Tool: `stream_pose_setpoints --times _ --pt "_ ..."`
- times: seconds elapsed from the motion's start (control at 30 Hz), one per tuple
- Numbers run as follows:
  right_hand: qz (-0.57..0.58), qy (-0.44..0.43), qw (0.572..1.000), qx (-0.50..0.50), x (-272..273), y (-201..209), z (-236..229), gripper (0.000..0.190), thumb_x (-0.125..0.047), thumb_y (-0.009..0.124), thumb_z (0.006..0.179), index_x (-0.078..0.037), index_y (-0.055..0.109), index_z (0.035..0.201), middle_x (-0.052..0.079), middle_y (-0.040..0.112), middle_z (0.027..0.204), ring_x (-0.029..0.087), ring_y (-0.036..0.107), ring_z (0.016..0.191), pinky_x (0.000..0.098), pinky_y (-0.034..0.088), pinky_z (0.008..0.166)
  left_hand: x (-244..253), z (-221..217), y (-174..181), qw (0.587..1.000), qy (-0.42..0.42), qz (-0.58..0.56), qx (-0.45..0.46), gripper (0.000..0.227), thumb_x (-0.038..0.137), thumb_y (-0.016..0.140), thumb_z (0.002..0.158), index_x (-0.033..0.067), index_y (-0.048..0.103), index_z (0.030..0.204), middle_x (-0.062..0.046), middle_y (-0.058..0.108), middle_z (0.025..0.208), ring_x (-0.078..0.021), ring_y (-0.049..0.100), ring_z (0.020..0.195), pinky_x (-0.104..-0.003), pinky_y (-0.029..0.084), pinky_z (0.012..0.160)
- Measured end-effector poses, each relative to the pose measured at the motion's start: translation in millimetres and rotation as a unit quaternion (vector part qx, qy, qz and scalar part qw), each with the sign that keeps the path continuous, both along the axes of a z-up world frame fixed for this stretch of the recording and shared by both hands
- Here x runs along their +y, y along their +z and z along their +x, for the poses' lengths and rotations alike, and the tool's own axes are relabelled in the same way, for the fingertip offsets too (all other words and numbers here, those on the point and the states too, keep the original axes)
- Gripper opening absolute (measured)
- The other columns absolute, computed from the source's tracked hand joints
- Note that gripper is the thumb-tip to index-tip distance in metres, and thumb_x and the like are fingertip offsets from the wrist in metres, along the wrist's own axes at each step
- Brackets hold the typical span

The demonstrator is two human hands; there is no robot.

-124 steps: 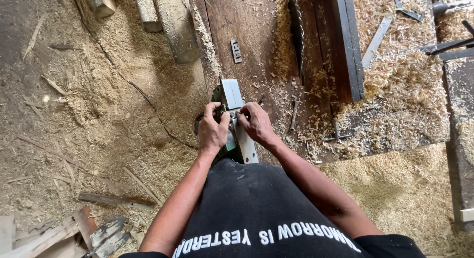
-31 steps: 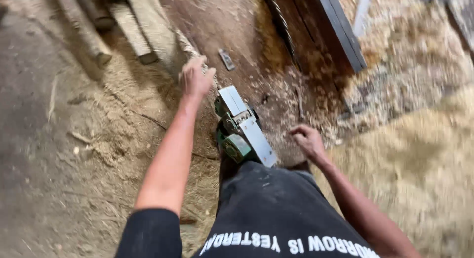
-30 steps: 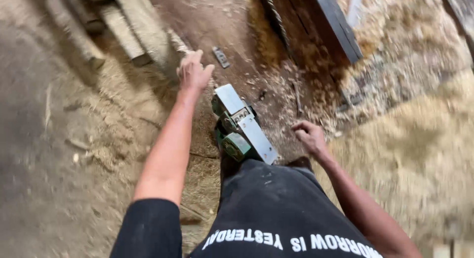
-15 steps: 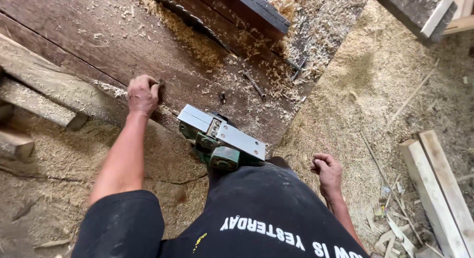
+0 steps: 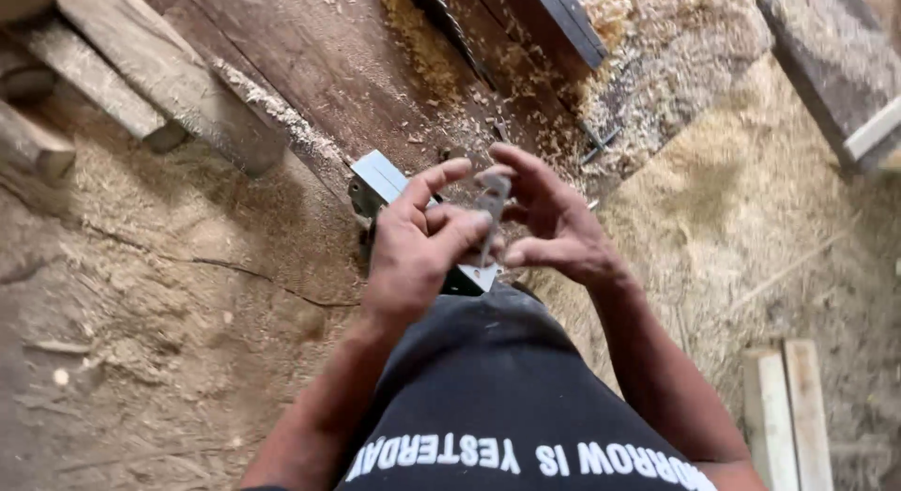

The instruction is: The person works on an electric wood planer resting on a sawdust-covered bench, using a small wrench to loosen and tighten the blade mounting screws while repositioning the blade with their fingers, then sets the planer down on the bench.

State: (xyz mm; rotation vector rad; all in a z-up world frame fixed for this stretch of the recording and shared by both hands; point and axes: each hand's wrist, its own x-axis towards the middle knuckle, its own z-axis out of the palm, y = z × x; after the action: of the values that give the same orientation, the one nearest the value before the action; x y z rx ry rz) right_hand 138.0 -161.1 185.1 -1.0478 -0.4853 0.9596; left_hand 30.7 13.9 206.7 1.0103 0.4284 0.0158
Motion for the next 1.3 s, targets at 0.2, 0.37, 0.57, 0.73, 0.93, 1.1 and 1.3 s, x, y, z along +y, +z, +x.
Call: stream_pose_setpoints --times 0.2,0.37,0.57,0.73,0.93,1.1,1.3 --pt "0.008 0.029 0.993 0.114 -24.0 -60.5 -7.7 0.065 -0.012 0.093 0.083 0.0 0.057 0.137 0.013 0.067 0.13 0.025 0.067 0.119 0.0435 0.057 0.102 -27.4 -21.9 8.3 0.987 0.054 0.146 0.031 0.054 0.005 0.069 0.094 -0.0033 0.048 0.143 0.0 0.07 0.074 -0.0031 0.062 0.067 -0.019 0.05 0.062" --pt "0.056 0.083 0.991 0.093 -10.5 -45.4 -10.7 0.066 -0.014 0.093 0.08 -0.008 0.055 0.133 0.01 0.066 0.128 0.02 0.066 0.117 0.0404 0.058 0.101 -38.8 -28.3 4.0 0.979 0.067 0.187 0.04 0.053 0.007 0.069 0.093 -0.0013 0.048 0.141 0.002 0.065 0.067 -0.0022 0.058 0.061 -0.019 0.047 0.059" --pt "0.063 0.102 0.983 0.14 -8.6 -58.1 -7.2 0.053 -0.014 0.091 0.084 -0.006 0.057 0.125 0.013 0.066 0.125 0.021 0.067 0.113 0.0407 0.057 0.099 -44.0 -35.7 1.3 0.981 0.084 0.168 0.044 0.054 0.007 0.066 0.093 0.0001 0.044 0.142 0.001 0.068 0.069 -0.0026 0.061 0.062 -0.019 0.05 0.059" --pt "0.053 0.08 0.985 0.144 -8.2 -67.0 -8.4 0.034 -0.019 0.079 0.094 0.0 0.067 0.12 0.012 0.071 0.114 0.02 0.069 0.108 0.0373 0.058 0.099 -40.9 -42.5 -3.7 0.982 0.07 0.168 0.042 0.054 0.008 0.068 0.096 0.0001 0.044 0.144 -0.001 0.068 0.071 -0.0033 0.06 0.065 -0.019 0.048 0.061" --pt "-0.126 0.039 0.991 0.023 -30.6 -85.8 -4.2 0.018 -0.016 0.066 0.103 0.0 0.071 0.106 0.006 0.07 0.086 0.011 0.064 0.071 0.0267 0.055 0.063 -36.1 -29.7 -27.5 0.947 0.007 0.302 0.107 0.062 0.013 0.072 0.088 0.0045 0.045 0.144 -0.003 0.074 0.071 -0.0076 0.068 0.064 -0.022 0.054 0.058" --pt "-0.208 -0.13 0.969 0.001 -70.1 -154.6 12.3 0.015 -0.013 0.065 0.101 0.002 0.068 0.105 0.01 0.07 0.08 0.014 0.064 0.059 0.0278 0.057 0.051 -17.7 -30.6 -73.4 0.892 -0.022 0.404 0.203 0.063 0.027 0.076 0.088 0.0094 0.051 0.143 -0.002 0.078 0.084 -0.0099 0.072 0.068 -0.029 0.063 0.058" --pt "-0.351 -0.192 0.916 0.028 -113.4 -259.8 14.5 0.027 -0.012 0.058 0.099 0.0 0.066 0.122 0.008 0.075 0.094 0.012 0.073 0.07 0.0256 0.064 0.058 24.6 -50.9 -90.8 0.873 0.082 0.403 0.261 0.054 0.029 0.075 0.091 0.0069 0.058 0.138 -0.007 0.077 0.095 -0.0141 0.071 0.075 -0.032 0.063 0.06"
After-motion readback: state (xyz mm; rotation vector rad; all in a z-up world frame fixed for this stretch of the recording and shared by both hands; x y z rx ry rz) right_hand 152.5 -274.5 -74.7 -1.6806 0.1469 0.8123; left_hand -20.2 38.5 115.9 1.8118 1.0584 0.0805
